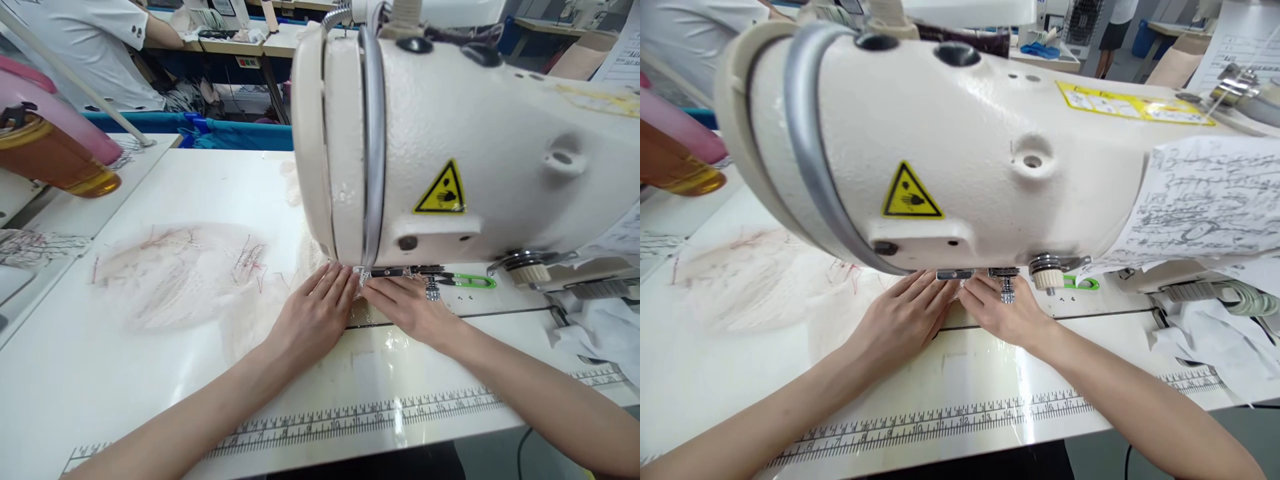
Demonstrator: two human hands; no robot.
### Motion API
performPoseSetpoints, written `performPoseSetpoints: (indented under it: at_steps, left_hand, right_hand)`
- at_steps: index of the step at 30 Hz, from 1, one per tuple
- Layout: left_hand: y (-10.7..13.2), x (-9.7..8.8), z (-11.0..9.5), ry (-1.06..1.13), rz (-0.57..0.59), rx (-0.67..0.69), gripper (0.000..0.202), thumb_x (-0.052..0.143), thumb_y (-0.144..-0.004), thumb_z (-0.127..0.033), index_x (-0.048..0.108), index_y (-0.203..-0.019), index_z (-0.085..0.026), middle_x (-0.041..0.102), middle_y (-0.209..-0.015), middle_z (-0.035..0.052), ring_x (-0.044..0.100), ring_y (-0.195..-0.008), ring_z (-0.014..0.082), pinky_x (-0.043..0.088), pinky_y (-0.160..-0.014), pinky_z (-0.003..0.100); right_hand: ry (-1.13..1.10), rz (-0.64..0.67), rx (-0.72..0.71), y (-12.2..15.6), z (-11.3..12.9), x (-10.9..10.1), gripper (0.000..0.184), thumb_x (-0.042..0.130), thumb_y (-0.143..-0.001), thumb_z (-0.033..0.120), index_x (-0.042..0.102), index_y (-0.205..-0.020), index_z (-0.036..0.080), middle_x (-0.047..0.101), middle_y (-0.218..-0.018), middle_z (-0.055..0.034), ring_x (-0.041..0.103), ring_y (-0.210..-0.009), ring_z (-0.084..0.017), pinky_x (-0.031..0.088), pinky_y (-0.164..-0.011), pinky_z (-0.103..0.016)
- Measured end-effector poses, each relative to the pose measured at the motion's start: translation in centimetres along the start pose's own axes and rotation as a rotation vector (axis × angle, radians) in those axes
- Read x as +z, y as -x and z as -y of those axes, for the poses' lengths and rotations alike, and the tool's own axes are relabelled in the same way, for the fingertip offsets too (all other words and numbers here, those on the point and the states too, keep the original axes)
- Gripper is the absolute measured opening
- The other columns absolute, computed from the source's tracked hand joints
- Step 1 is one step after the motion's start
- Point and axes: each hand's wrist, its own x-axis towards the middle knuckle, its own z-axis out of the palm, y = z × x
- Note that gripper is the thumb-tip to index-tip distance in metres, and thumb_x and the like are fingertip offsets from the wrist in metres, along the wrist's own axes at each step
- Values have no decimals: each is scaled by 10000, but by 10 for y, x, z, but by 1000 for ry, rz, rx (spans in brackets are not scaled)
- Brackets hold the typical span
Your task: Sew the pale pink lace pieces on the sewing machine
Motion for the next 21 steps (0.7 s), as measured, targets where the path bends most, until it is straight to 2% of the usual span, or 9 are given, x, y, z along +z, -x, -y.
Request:
performPoseSetpoints:
  at_steps: [4, 8, 12, 17, 21]
  left_hand:
    - [-2, -2, -3, -90, -11, 20, 308, 492, -902, -129, 629, -1146, -1, 657, -1173, 199, 630, -1096, 321, 510, -967, 448]
    - [-2, -3, -6, -127, -13, 23, 294, 486, -912, -134, 634, -1133, -9, 668, -1160, 182, 648, -1066, 295, 512, -972, 424]
    - [-3, -3, -7, -146, -2, 21, 295, 468, -921, -134, 630, -1147, -33, 675, -1159, 153, 648, -1069, 274, 500, -993, 410]
    - [-6, -5, -8, -89, -25, -18, 305, 478, -946, -188, 620, -1184, -62, 694, -1117, 143, 656, -1057, 271, 521, -967, 418]
    - [-8, -5, -11, -69, -62, -83, 304, 489, -952, -245, 645, -1157, -83, 709, -1070, 144, 669, -1031, 276, 545, -921, 414]
  right_hand:
    - [120, -45, -34, -3, -2, -8, 426, 400, -804, -79, 639, -1008, 209, 688, -961, 2, 565, -772, -129, 388, -631, -282]
    - [253, -126, -6, -5, -1, -14, 356, 438, -806, -40, 660, -933, 209, 701, -871, 38, 546, -683, -133, 358, -573, -312]
    - [337, -126, 39, -1, -1, -12, 325, 496, -819, 1, 657, -982, 231, 710, -957, 42, 552, -666, -131, 374, -596, -320]
    - [202, -98, 73, 8, -7, -8, 374, 533, -831, 22, 627, -1109, 253, 701, -1059, -6, 592, -717, -145, 421, -647, -324]
    - [119, -70, 84, 12, -15, -1, 466, 554, -825, 42, 579, -1219, 290, 695, -1092, -9, 619, -765, -158, 469, -677, -318]
